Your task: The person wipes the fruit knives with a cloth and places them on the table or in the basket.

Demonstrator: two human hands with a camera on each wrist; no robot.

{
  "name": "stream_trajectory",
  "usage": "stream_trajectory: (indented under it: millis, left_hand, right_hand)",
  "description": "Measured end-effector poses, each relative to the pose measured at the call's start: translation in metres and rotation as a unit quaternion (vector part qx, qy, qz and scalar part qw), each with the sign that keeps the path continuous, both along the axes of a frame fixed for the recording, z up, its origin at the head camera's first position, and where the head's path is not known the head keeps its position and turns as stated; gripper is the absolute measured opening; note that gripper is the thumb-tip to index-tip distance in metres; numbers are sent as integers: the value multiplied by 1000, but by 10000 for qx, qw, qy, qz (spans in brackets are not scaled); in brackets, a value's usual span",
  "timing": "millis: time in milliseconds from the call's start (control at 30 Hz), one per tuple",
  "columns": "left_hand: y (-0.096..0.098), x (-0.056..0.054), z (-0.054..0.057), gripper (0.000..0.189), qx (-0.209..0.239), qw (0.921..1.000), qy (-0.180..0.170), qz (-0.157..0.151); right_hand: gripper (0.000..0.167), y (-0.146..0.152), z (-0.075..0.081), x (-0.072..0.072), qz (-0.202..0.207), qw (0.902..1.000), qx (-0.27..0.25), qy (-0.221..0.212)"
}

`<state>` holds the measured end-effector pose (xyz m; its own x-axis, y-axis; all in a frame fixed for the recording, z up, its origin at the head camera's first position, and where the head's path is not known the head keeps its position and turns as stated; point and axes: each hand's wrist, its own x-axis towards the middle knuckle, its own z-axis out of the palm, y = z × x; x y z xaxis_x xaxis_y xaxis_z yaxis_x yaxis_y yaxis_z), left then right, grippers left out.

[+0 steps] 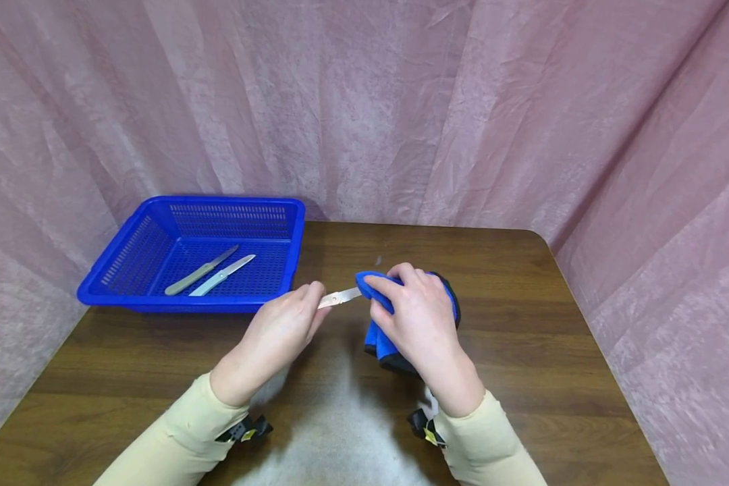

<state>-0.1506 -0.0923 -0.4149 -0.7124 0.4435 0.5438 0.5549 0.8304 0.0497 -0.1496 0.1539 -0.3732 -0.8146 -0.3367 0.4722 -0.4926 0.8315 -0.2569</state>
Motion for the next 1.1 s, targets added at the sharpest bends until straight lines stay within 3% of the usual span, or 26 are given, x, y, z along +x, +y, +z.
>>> stream_trajectory:
  millis: [700,1100]
  left_hand:
    - [2,1,4,25,-95,9999,46,-98]
    - [5,4,6,19,102,9993,-266,-230]
  right_hand:
    - [35,-19,-10,6,468,9985,97,253]
    - [35,-18,-10,5,439,9987,106,243]
